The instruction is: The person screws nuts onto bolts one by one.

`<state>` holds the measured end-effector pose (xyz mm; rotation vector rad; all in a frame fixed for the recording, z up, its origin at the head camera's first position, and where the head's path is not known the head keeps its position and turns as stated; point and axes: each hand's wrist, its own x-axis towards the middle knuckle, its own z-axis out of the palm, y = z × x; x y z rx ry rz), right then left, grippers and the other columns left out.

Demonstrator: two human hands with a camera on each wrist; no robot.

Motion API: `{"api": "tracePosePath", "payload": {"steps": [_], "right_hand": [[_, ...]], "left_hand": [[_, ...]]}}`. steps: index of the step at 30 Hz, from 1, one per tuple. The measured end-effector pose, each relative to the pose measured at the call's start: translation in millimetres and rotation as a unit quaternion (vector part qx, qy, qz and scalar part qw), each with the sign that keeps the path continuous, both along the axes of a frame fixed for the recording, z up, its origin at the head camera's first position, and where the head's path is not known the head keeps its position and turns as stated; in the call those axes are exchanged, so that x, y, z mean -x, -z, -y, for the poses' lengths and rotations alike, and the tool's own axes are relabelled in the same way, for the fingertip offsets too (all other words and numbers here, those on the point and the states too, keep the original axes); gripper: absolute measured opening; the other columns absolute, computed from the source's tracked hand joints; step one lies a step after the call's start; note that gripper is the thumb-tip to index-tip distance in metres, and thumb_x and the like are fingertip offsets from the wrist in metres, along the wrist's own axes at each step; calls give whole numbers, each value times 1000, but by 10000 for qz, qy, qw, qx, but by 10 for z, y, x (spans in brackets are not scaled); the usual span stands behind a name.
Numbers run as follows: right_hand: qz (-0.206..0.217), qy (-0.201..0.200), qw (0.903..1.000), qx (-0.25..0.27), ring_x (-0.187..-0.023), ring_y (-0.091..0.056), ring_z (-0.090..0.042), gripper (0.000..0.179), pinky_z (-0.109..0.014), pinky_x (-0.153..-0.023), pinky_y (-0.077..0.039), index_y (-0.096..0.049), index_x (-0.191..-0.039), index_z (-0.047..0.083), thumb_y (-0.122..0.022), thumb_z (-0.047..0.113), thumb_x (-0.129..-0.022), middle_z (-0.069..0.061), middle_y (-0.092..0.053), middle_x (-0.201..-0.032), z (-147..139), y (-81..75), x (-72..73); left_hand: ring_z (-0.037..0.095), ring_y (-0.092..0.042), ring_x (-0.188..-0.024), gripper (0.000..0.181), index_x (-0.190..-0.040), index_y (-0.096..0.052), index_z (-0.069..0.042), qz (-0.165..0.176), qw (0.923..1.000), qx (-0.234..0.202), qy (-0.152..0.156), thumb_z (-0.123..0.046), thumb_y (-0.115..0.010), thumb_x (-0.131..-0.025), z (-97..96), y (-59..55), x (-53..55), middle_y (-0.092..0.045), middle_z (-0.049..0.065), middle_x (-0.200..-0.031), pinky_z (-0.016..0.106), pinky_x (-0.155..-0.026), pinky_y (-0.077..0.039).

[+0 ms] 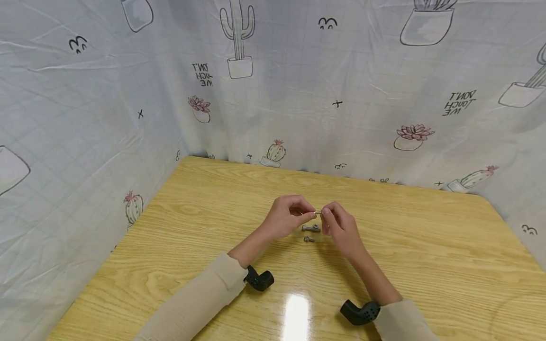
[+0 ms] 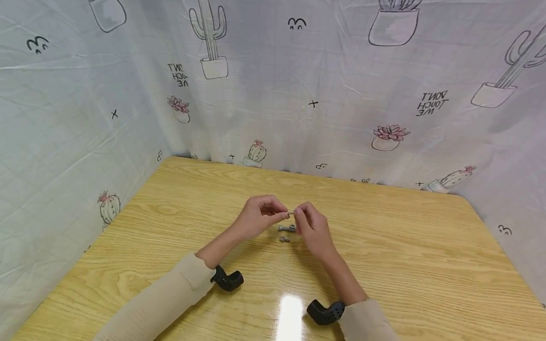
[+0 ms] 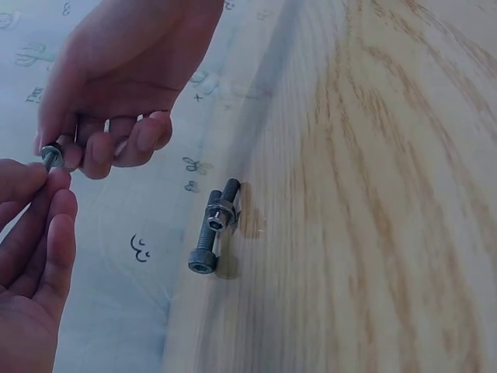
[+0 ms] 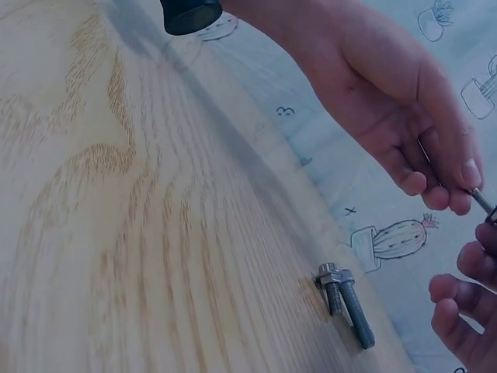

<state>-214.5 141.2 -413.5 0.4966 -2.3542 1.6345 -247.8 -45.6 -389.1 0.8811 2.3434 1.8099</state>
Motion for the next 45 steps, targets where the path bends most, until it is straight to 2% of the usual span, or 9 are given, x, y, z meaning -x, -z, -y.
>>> {"api": "tracePosePath", "payload": {"steps": [10, 13, 16, 19, 22, 30, 35, 39, 45], "right_hand": [[694, 268, 9972, -93, -44, -30, -7, 54, -23, -44, -29, -43, -61, -5, -35, 21, -107, 0, -36, -49, 93, -171, -46], [613, 279, 9977, -113, -45, -36, -9, 51, -24, -45, -34, -51, -69, -3, -31, 24, -108, -4, -42, -54, 62, -130, -29], [311, 229, 9992, -58, -53, -49, -16, 41, -27, -49, -44, -59, -90, -1, -31, 23, -108, -13, -56, -70, 15, -73, -21], [-1, 66, 10000, 8, -63, -58, -24, 25, -30, -54, -49, -59, -112, 1, -40, 16, -105, -18, -63, -94, -28, -33, -25], [-329, 12, 9994, -114, -66, -60, -27, 21, -29, -55, -51, -58, -120, 2, -51, 6, -100, -17, -63, -106, -37, -37, -41], [-832, 216, 9952, -466, -60, -60, -21, 16, -23, -52, -49, -61, -108, -6, -56, -6, -93, -21, -65, -89, 58, -241, -162], [-622, 333, 9966, -416, -60, -58, -14, 13, -24, -52, -48, -64, -107, 2, -56, 3, -96, -17, -63, -77, 5, -106, -74], [-307, 215, 9991, -219, -62, -56, -27, 13, -25, -53, -47, -63, -105, 4, -55, 12, -99, -18, -60, -76, -50, -25, -25], [-106, 98, 9999, -80, -57, -51, -30, 20, -27, -50, -45, -61, -95, -1, -50, 14, -101, -18, -57, -73, -51, -39, -21]], "left_hand": [[10, -66, -78, 4, -90, -73, -10, -137, 9999, 81, 49, -13, -71, -89, -20, 5, -32, -72, 7, -89, 26, -72, -57], [10, -67, -79, 4, -90, -73, -10, -189, 9998, 93, 7, -12, -70, -89, -22, 11, -31, -72, 7, -89, 26, -72, -57], [8, -66, -79, 3, -90, -73, -11, -210, 9996, 143, -133, -12, -70, -89, -18, 12, -26, -72, 4, -89, 23, -71, -56], [7, -66, -79, 4, -90, -73, -11, -188, 9995, 123, -227, -13, -70, -89, -11, 6, -17, -72, 4, -89, 22, -71, -56], [8, -66, -79, 4, -91, -73, -11, -110, 9996, 39, -262, -12, -70, -89, -3, -1, -7, -72, 5, -90, 23, -72, -56], [10, -67, -81, 4, -91, -73, -10, 21, 9998, 8, -217, -11, -70, -89, 4, -4, 4, -71, 7, -91, 23, -74, -56], [13, -68, -82, 3, -91, -73, -12, 47, 9998, -3, -205, -13, -71, -89, 5, -14, 2, -71, 6, -92, 23, -75, -56], [16, -68, -82, 4, -90, -73, -12, 49, 9999, -32, -135, -15, -71, -89, 5, -23, -4, -71, 6, -92, 22, -74, -56], [15, -67, -80, 4, -90, -73, -11, -72, 10000, -20, 22, -13, -70, -89, -9, -21, -11, -71, 8, -91, 22, -72, -56]]}}
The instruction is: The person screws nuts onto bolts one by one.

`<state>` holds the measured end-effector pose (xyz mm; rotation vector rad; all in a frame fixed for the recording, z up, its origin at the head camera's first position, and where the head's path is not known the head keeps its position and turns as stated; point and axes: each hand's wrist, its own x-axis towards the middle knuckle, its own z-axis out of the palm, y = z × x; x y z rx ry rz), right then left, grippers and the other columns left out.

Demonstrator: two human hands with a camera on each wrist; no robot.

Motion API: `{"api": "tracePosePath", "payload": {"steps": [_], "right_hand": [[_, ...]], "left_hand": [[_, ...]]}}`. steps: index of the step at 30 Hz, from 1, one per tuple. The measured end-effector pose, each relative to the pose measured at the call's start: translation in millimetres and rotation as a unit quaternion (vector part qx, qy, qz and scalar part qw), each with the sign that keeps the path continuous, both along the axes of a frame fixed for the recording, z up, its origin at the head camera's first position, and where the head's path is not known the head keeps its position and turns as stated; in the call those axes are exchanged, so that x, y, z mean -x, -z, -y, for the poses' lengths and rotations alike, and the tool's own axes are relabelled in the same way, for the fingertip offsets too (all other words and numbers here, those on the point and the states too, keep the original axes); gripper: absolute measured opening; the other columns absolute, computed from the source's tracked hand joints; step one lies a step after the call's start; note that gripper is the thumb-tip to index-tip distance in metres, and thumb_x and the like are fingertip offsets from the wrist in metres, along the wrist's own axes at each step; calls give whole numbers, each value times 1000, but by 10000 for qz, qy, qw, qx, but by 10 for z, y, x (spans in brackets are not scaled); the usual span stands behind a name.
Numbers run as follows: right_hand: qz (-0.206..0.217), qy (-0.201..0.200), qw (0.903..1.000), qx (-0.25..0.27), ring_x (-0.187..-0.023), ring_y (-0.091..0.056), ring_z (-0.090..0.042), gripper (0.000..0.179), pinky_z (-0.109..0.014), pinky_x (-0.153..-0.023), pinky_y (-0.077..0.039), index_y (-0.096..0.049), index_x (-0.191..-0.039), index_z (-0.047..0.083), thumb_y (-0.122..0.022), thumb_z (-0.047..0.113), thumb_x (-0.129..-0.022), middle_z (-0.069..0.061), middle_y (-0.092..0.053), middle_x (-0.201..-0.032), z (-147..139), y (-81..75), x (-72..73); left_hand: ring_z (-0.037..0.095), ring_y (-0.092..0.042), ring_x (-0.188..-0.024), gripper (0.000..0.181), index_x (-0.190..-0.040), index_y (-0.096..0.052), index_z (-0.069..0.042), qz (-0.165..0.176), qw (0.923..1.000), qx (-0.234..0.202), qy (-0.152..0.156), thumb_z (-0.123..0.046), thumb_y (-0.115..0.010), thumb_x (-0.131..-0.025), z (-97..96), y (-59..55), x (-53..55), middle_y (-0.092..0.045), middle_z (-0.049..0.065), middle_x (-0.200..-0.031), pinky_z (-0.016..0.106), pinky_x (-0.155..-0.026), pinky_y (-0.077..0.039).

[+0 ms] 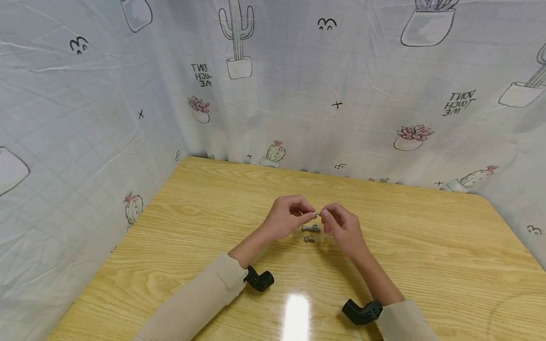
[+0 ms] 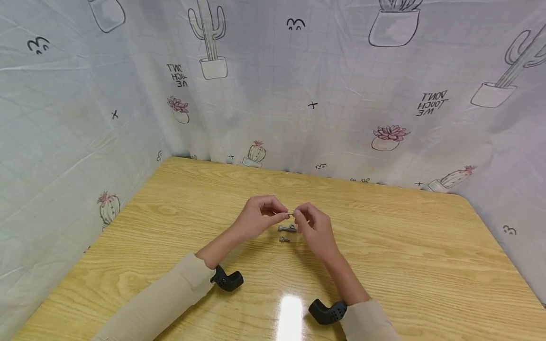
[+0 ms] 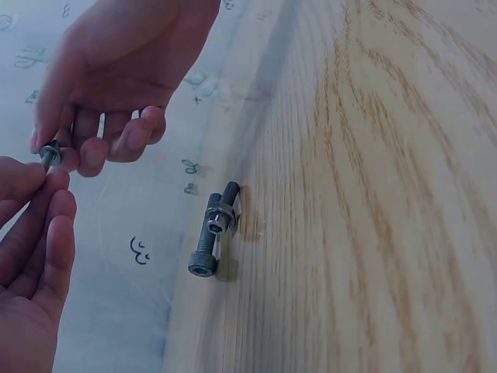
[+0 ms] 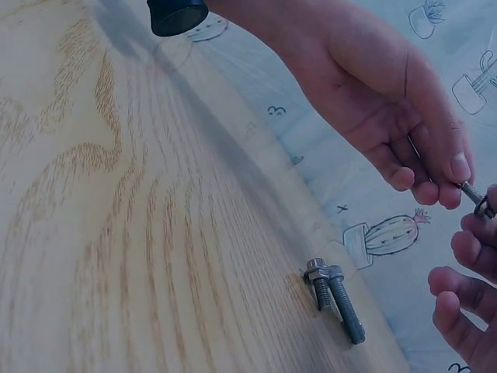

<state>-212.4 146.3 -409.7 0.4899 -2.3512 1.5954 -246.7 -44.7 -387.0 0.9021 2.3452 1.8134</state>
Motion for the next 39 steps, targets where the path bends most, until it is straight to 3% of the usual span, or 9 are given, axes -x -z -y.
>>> {"api": "tracePosePath", "payload": {"steps": [6, 9, 11, 16, 20, 24, 30, 35, 39], "right_hand": [[252, 216, 9992, -229, -47, -41, -15, 34, -25, -47, -37, -56, -72, 3, -45, 13, -103, -19, -49, -58, 67, -144, -56], [392, 348, 9980, -363, -44, -36, -6, 43, -25, -45, -34, -54, -63, 3, -43, 14, -104, -12, -44, -50, 126, -280, -130], [397, 479, 9973, -381, -43, -37, -7, 48, -25, -45, -34, -54, -62, 2, -43, 20, -105, -7, -44, -49, 125, -258, -114], [292, 537, 9980, -179, -52, -53, -21, 39, -29, -50, -45, -64, -87, 3, -44, 32, -104, -14, -59, -68, 36, -43, 13], [102, 62, 9999, -7, -64, -60, -27, 21, -33, -55, -51, -62, -112, 4, -52, 19, -101, -18, -64, -97, 3, -32, 4], [-103, -102, 9999, -94, -68, -63, -23, 21, -28, -56, -52, -61, -116, 2, -59, 7, -96, -12, -63, -109, -2, -6, 7], [-140, 155, 9993, -311, -62, -59, -11, 16, -24, -53, -48, -63, -110, 1, -58, 3, -95, -20, -64, -87, 17, -1, 14], [57, 87, 9997, -199, -60, -54, -22, 13, -25, -52, -46, -63, -103, -2, -54, 6, -98, -21, -59, -74, 21, -17, -6], [161, -13, 9998, -96, -56, -50, -28, 26, -27, -50, -44, -60, -88, -4, -49, 15, -102, -15, -54, -67, 32, -27, 2]], "left_hand": [[11, -66, -79, 4, -90, -72, -10, -115, 9998, 109, 115, -13, -71, -88, -20, 3, -13, -71, 6, -90, 23, -72, -56], [10, -65, -78, 3, -90, -72, -11, -132, 9996, 190, 145, -14, -71, -89, -26, 0, -31, -71, 5, -89, 23, -72, -56], [10, -65, -77, 4, -90, -72, -11, -152, 9995, 223, 133, -14, -70, -89, -30, -2, -44, -72, 5, -89, 22, -71, -56], [10, -66, -79, 4, -90, -72, -11, -182, 9995, 247, -36, -14, -69, -90, -28, 0, -49, -72, 4, -89, 23, -72, -56], [10, -66, -80, 4, -91, -72, -12, -85, 9996, 171, -224, -13, -69, -90, -6, 9, -27, -71, 3, -90, 24, -72, -56], [11, -66, -80, 4, -92, -72, -10, 77, 9995, 59, -310, -12, -69, -89, 14, 12, -10, -71, 5, -90, 23, -73, -56], [9, -67, -79, 4, -92, -72, -11, 186, 9995, 31, -239, -12, -70, -89, 26, -3, -8, -71, 6, -92, 23, -74, -56], [9, -66, -79, 4, -91, -72, -11, 104, 9998, 32, -169, -12, -70, -89, 25, -7, -12, -71, 6, -91, 22, -73, -56], [10, -66, -78, 3, -91, -72, -11, -68, 9999, 109, -63, -13, -70, -89, 17, -11, -27, -71, 6, -90, 22, -71, -56]]}}
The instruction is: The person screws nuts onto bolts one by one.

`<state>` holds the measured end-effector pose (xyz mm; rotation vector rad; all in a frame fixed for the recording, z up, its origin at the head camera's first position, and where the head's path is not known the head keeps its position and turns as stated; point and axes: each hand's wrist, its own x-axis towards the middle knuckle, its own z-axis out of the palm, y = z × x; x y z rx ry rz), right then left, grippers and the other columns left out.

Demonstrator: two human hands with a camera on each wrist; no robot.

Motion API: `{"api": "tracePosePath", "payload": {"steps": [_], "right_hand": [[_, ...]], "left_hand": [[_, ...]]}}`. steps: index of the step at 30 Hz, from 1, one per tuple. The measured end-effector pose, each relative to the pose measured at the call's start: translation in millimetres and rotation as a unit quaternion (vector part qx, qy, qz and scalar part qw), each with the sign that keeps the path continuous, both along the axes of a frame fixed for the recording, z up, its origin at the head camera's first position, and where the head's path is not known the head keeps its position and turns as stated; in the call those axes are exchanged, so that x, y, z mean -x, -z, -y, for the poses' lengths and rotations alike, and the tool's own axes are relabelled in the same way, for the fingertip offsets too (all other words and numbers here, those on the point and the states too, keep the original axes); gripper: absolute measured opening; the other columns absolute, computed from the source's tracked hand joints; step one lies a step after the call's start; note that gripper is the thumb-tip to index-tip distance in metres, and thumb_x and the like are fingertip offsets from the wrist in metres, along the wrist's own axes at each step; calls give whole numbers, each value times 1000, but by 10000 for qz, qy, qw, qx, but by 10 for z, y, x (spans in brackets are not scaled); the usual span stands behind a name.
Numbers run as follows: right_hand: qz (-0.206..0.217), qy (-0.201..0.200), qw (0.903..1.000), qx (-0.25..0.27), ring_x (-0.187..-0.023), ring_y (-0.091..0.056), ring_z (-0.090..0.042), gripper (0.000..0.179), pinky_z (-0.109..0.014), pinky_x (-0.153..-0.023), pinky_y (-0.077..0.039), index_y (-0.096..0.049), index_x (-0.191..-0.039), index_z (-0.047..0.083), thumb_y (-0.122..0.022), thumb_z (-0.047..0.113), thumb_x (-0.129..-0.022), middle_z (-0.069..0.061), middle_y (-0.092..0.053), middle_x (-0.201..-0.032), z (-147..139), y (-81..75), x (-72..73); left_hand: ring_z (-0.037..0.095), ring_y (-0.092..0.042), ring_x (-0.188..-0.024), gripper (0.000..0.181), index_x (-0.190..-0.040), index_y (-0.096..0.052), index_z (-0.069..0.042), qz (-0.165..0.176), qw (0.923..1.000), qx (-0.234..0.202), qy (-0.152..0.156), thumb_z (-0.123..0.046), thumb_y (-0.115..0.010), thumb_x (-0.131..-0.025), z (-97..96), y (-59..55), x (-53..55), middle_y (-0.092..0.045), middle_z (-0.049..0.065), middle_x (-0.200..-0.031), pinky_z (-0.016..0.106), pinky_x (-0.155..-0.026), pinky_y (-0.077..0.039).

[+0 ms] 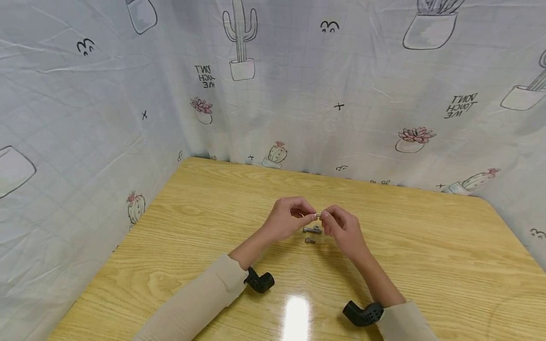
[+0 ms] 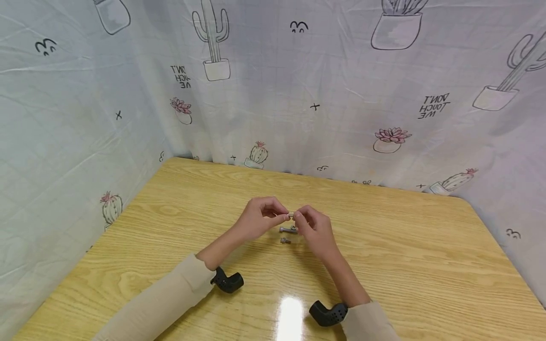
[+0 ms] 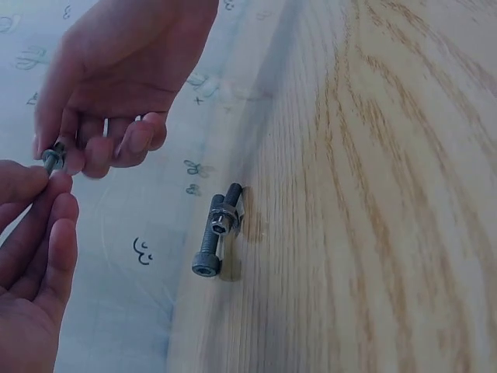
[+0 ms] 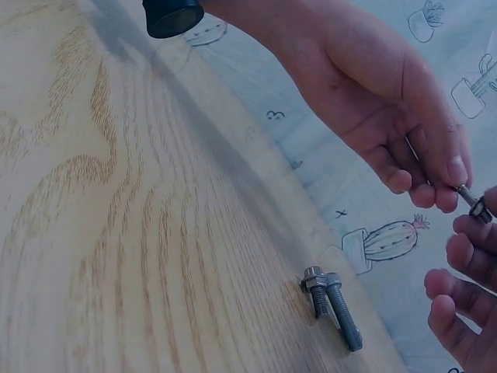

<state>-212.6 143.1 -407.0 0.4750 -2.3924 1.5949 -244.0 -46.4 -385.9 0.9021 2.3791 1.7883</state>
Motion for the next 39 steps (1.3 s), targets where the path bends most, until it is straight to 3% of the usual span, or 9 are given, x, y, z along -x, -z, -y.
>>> {"api": "tracePosePath", "payload": {"steps": [4, 7, 11, 16, 23, 31, 33, 36, 39], "right_hand": [[112, 138, 9997, -156, -44, -37, -16, 50, -26, -44, -35, -52, -63, 0, -43, 27, -105, -4, -43, -52, 13, -9, 22], [286, 327, 9988, -228, -41, -31, -10, 59, -26, -42, -31, -51, -59, 0, -39, 34, -105, -2, -38, -48, 16, -17, 30], [326, 348, 9988, -90, -49, -44, -14, 49, -28, -47, -41, -60, -81, -1, -37, 34, -106, -9, -51, -62, 10, -22, 26], [50, 1, 9999, 140, -64, -57, -22, 19, -30, -55, -50, -60, -111, 3, -50, 17, -102, -17, -61, -97, -24, 9, 11], [-205, -100, 9997, 57, -68, -61, -27, 19, -28, -57, -52, -60, -113, 2, -59, 0, -94, -14, -62, -105, -28, 34, 5], [-2, -11, 10000, 15, -63, -54, -28, 14, -27, -52, -45, -60, -103, 3, -52, 14, -101, -17, -57, -77, -13, 4, -11], [120, 4, 9999, 33, -58, -51, -25, 20, -28, -51, -44, -60, -96, 0, -49, 15, -102, -19, -54, -70, 1, -19, -13], [333, 140, 9993, -60, -47, -41, -15, 41, -26, -48, -38, -56, -75, -3, -43, 22, -105, -11, -46, -56, 36, -59, -28], [559, 268, 9980, -141, -44, -32, -8, 58, -25, -45, -33, -53, -64, -6, -37, 31, -106, -4, -39, -50, 47, -42, -10]], "left_hand": [[10, -65, -77, 3, -91, -72, -12, -34, 9998, 131, 131, -14, -71, -89, -13, -8, -16, -72, 5, -89, 23, -72, -56], [9, -65, -77, 3, -91, -72, -12, -13, 9997, 194, 173, -14, -70, -89, -20, -18, -25, -72, 4, -90, 25, -73, -56], [9, -65, -78, 4, -91, -72, -12, 4, 9999, 156, 73, -15, -70, -90, -24, -12, -18, -72, 4, -89, 25, -73, -56], [12, -66, -80, 5, -90, -72, -10, 23, 9999, 35, -151, -15, -70, -90, -12, 8, 4, -71, 5, -89, 26, -72, -56], [10, -65, -81, 4, -91, -71, -11, 117, 9996, 79, -229, -14, -70, -90, 4, 15, 13, -70, 4, -91, 21, -74, -55], [8, -66, -79, 4, -91, -71, -10, 109, 9999, 20, -132, -13, -70, -89, -10, 19, 7, -71, 5, -91, 23, -73, -56], [8, -66, -79, 4, -92, -72, -10, 110, 9999, -9, -59, -13, -70, -89, -18, 16, 5, -71, 6, -91, 25, -73, -57], [10, -66, -78, 4, -91, -72, -10, 127, 9999, -14, 96, -11, -71, -89, -34, 10, -9, -71, 7, -91, 25, -73, -57], [9, -65, -77, 4, -91, -71, -9, 126, 9997, 68, 181, -12, -70, -89, -47, 14, -23, -71, 7, -90, 23, -72, -56]]}}
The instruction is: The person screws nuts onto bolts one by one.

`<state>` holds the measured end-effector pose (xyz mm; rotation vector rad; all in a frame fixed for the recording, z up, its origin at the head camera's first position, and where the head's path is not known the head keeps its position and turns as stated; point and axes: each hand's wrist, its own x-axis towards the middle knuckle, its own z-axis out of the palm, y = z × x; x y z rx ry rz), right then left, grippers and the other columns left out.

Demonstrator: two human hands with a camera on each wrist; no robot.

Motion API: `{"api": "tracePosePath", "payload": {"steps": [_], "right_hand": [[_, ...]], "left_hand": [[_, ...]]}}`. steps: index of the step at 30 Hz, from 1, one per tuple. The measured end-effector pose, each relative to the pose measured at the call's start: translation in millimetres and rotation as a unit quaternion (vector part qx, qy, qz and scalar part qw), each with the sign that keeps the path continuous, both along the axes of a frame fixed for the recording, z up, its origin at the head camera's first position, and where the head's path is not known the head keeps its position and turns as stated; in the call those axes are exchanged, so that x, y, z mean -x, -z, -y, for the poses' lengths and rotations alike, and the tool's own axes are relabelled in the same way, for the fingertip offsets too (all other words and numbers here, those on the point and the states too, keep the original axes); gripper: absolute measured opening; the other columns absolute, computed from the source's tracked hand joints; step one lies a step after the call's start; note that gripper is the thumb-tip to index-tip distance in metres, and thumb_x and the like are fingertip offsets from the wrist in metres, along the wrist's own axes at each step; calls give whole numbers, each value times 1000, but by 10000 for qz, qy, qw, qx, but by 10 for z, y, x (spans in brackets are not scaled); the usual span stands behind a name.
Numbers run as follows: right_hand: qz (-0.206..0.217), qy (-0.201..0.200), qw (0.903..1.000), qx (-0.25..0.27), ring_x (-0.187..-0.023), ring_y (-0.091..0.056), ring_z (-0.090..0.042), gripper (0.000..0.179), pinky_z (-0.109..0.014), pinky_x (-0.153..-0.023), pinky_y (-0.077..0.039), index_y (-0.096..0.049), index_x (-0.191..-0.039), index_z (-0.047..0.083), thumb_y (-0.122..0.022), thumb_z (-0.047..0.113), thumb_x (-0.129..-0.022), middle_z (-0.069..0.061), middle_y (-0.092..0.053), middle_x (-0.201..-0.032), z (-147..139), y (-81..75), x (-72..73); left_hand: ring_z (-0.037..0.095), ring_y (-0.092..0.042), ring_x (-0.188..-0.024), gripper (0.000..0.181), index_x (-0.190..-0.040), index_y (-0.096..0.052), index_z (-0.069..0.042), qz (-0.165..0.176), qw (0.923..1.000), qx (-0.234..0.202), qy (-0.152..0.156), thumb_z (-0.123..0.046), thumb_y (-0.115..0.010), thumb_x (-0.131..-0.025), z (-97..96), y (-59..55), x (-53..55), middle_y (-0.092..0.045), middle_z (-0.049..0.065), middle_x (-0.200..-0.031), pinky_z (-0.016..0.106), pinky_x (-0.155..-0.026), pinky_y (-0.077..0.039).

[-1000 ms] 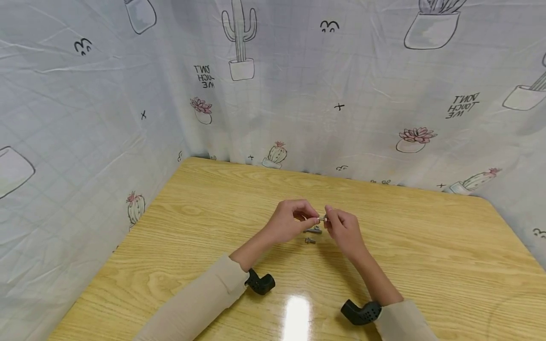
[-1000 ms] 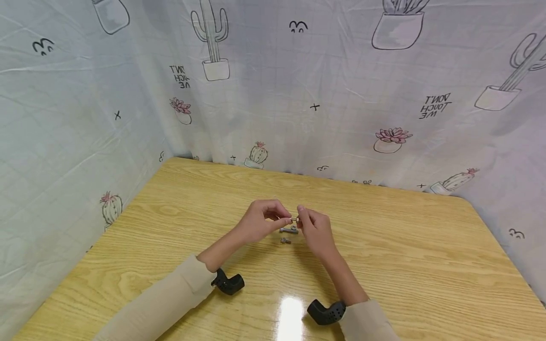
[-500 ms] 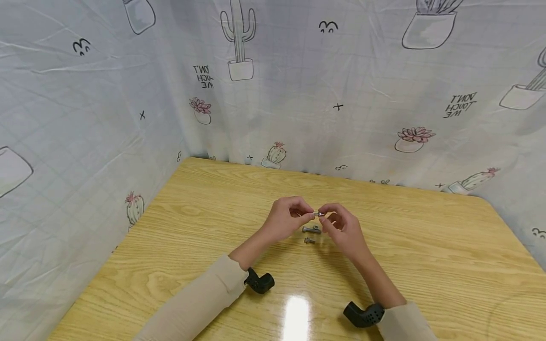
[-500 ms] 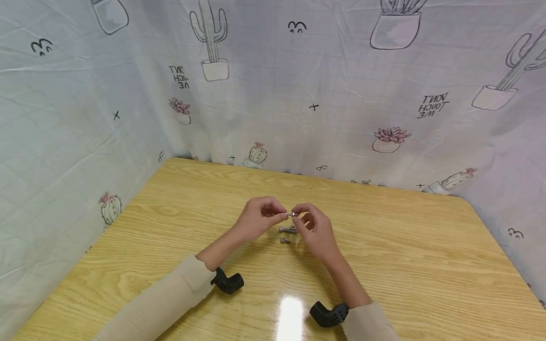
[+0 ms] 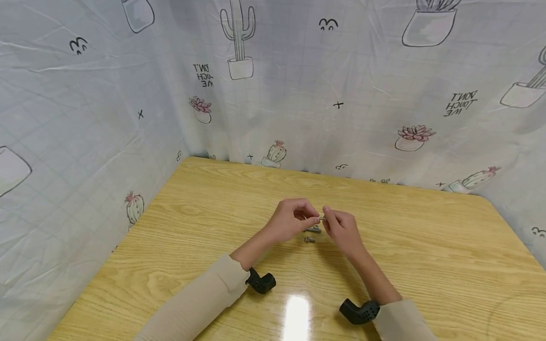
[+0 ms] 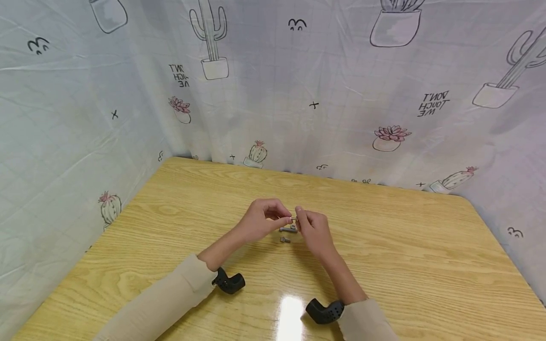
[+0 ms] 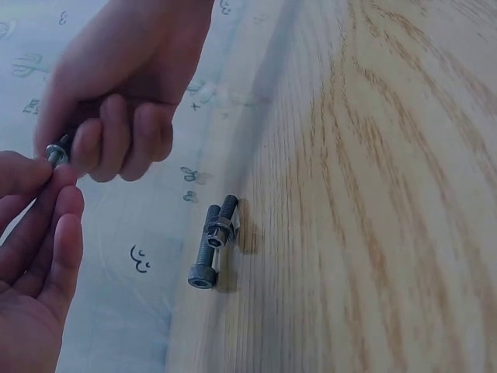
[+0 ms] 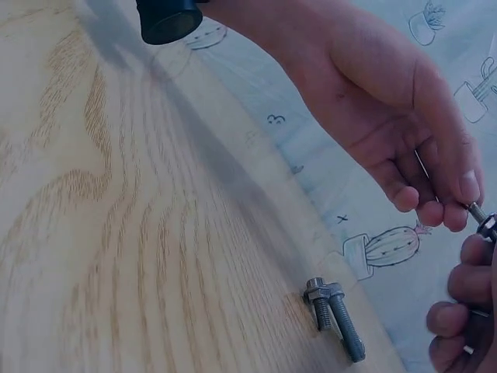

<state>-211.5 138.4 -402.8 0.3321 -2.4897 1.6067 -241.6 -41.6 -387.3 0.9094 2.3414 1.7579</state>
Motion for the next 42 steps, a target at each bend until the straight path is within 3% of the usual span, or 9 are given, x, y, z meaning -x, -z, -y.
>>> {"api": "tracePosePath", "payload": {"steps": [4, 8, 11, 15, 22, 29, 33, 38, 42], "right_hand": [[36, 54, 9999, 85, -50, -44, -13, 54, -27, -48, -41, -61, -82, -5, -34, 36, -106, -8, -50, -62, -41, 63, 40], [-261, -146, 9990, 317, -63, -57, -25, 30, -31, -53, -50, -61, -107, 1, -42, 25, -105, -16, -60, -89, -74, 67, 27], [-585, -353, 9971, 322, -69, -60, -28, 21, -30, -57, -52, -58, -115, 1, -53, 15, -100, -15, -61, -102, -88, 73, 17], [-851, -342, 9957, 123, -69, -62, -27, 19, -26, -58, -53, -61, -113, 3, -61, 10, -95, -14, -64, -102, -81, 78, 26], [-593, -173, 9981, 86, -62, -56, -27, 16, -25, -52, -47, -65, -103, 4, -58, 17, -98, -21, -61, -78, -75, 52, 24], [-41, 120, 9998, 167, -46, -40, -10, 57, -25, -45, -38, -59, -71, -8, -40, 34, -105, -9, -47, -54, -59, 32, 29], [-98, 140, 9996, 243, -51, -48, -17, 48, -27, -49, -44, -61, -86, -3, -37, 33, -106, -15, -55, -68, -65, 42, 28], [-439, -250, 9976, 470, -64, -57, -27, 23, -32, -54, -50, -59, -113, 0, -50, 18, -102, -16, -60, -101, -86, 63, 21], [-785, -459, 9946, 502, -65, -59, -24, 22, -32, -55, -51, -59, -116, -2, -59, 7, -96, -13, -61, -108, -91, 73, 21]], "left_hand": [[9, -65, -78, 5, -91, -71, -9, -63, 9999, 74, -50, -14, -70, -89, -10, 6, 4, -71, 5, -90, 22, -71, -56], [11, -67, -80, 5, -92, -71, -9, -34, 9997, 36, -251, -13, -69, -90, -6, 4, 18, -71, 5, -91, 24, -73, -56], [11, -67, -80, 5, -92, -70, -8, 87, 9992, 17, -399, -13, -69, -90, 4, 9, 32, -70, 5, -91, 23, -74, -56], [10, -67, -80, 7, -92, -69, -8, 219, 9990, 10, -402, -14, -69, -90, 20, 11, 51, -70, 6, -92, 22, -75, -56], [9, -67, -78, 4, -92, -70, -8, 238, 9993, -71, -266, -12, -70, -89, 31, -17, 60, -70, 8, -92, 22, -73, -56], [9, -67, -78, 4, -91, -70, -7, 78, 9999, -85, 80, -11, -69, -89, -12, -9, 46, -71, 10, -91, 22, -73, -56], [11, -67, -78, 5, -90, -70, -9, 59, 9999, -84, -86, -13, -70, -89, -32, -4, 43, -71, 8, -90, 22, -72, -56], [13, -67, -80, 5, -90, -70, -9, 75, 9995, -89, -302, -14, -68, -91, -22, 0, 47, -71, 7, -91, 21, -73, -55], [11, -67, -81, 6, -92, -70, -7, 105, 9994, -72, -319, -13, -68, -91, -10, -4, 48, -71, 7, -92, 21, -75, -55]]}}
